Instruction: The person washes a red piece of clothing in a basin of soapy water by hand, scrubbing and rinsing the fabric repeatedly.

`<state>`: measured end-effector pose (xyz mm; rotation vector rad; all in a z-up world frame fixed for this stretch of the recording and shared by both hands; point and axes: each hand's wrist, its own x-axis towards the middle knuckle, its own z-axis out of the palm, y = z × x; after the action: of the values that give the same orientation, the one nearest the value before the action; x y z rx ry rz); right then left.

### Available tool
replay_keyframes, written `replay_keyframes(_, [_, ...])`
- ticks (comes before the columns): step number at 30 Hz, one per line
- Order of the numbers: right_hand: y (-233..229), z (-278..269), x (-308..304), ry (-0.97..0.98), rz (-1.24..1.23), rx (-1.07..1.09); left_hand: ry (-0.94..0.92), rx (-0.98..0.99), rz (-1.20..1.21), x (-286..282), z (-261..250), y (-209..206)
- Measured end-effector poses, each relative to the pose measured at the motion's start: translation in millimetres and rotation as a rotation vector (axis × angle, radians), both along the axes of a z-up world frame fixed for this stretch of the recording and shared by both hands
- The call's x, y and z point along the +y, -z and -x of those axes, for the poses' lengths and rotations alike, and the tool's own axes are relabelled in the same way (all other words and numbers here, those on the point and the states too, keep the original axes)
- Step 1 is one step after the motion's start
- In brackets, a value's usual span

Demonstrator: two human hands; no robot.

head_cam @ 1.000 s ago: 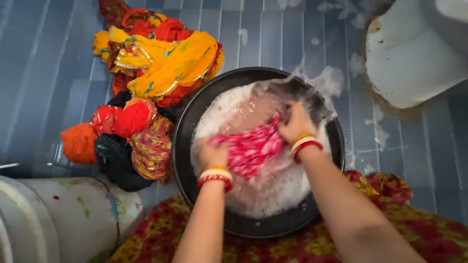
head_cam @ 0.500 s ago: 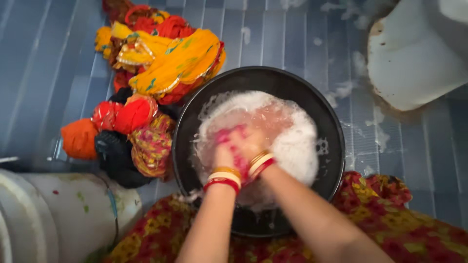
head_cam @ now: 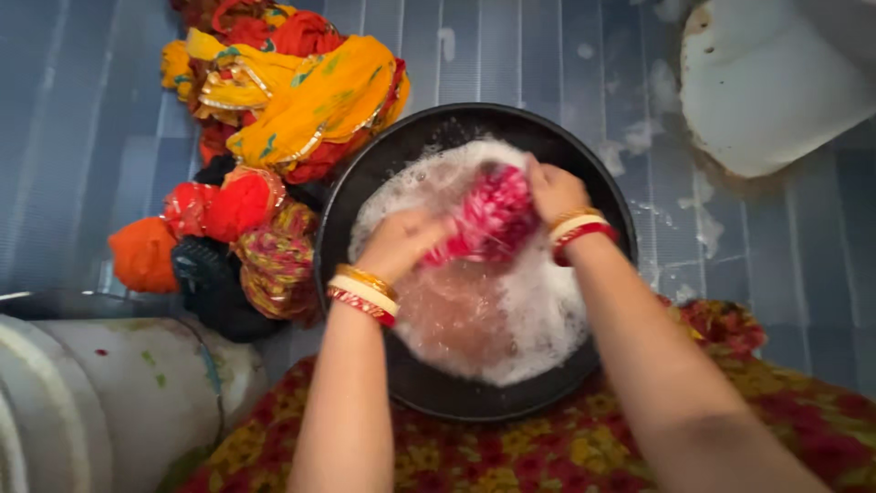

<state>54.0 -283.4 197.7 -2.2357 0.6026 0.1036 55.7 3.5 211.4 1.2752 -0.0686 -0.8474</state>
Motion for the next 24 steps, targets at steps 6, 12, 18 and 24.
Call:
replay_keyframes(6, [32.3, 50.2, 66.7, -0.310, 0.212, -0.057, -0.250, -0.093, -0.569, 25.8, 33.2, 85.6])
replay_keyframes(12, [25.3, 81.0, 157.4, -0.283, -0.350, -0.178, -0.640, 0.344, 0.406, -26.1, 61.7, 147.8])
replay_keyframes(18, [-22.1, 42.6, 135.8, -0.114, -0.307, -0.235, -0.579, 0.417, 0.306, -66.9, 49.0, 121.6])
replay_keyframes(24, [-53.5, 70.3, 158.3, -0.374, -0.232, -0.597, -0.655, 0.360, 0.574, -48.7, 41.4, 113.7])
